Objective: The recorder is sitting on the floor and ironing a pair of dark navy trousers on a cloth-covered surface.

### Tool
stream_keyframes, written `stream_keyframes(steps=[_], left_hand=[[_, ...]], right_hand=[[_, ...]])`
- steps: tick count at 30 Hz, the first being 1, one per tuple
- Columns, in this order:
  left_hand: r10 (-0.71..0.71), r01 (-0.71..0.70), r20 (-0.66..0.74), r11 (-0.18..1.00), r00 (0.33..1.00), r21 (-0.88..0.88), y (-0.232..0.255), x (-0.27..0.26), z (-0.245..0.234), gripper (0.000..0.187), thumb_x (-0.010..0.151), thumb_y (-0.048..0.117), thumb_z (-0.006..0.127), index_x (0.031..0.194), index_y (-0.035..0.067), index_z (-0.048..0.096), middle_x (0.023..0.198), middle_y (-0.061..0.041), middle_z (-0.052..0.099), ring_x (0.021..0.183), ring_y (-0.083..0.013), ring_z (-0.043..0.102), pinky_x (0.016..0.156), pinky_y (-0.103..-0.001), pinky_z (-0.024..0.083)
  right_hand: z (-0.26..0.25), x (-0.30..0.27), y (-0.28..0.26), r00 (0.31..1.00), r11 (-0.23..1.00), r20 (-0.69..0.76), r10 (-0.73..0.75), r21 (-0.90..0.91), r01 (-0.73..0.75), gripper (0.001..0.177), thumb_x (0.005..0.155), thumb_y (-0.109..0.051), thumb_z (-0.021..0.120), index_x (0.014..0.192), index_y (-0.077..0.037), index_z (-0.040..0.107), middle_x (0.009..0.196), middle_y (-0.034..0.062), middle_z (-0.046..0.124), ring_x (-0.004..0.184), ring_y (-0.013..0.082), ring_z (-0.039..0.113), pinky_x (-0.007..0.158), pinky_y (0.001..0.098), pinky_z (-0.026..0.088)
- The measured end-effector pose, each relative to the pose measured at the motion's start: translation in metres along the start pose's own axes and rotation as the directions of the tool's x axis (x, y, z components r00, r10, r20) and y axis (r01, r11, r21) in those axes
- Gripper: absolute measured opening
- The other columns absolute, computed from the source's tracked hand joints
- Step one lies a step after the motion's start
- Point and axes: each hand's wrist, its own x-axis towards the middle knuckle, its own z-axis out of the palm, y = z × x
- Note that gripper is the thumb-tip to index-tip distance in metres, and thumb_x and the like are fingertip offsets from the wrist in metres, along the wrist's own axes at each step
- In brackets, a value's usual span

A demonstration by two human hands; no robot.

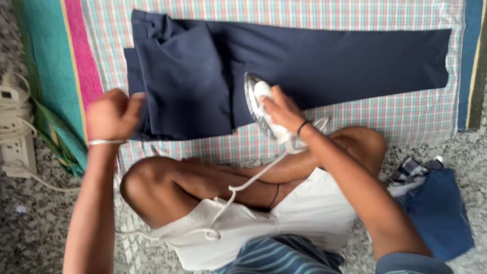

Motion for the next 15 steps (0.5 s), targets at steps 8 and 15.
stream_keyframes(steps=[8,15], left_hand=[[-0.087,0.049,0.153,0.97,0.984,0.239,0.141,0.098,0.109,0.075,0.095,0.079,0.047,0.085,0.008,0.072,0.089,-0.022,0.073,0.083,-0.0431,0.072,0.069,-0.053,0.057],[-0.167,0.174,-0.227,0.985,0.959,0.008,0.128,0.115,0.166,0.047,0.087,0.053,0.066,0.083,0.006,0.069,0.081,-0.019,0.073,0.073,-0.0433,0.071,0.064,-0.052,0.056]], right_hand=[[0.063,0.021,-0.056,0.995,0.952,-0.101,0.026,0.307,0.006,0.037,0.105,-0.041,0.05,0.107,-0.005,0.04,0.066,0.0141,0.063,0.048,0.0274,0.067,0.043,0.0396,0.052],[0.071,0.073,-0.057,0.909,0.987,-0.411,-0.066,0.104,0.119,0.036,0.11,-0.041,0.05,0.109,-0.006,0.04,0.078,0.0216,0.069,0.063,0.037,0.07,0.049,0.0455,0.053]])
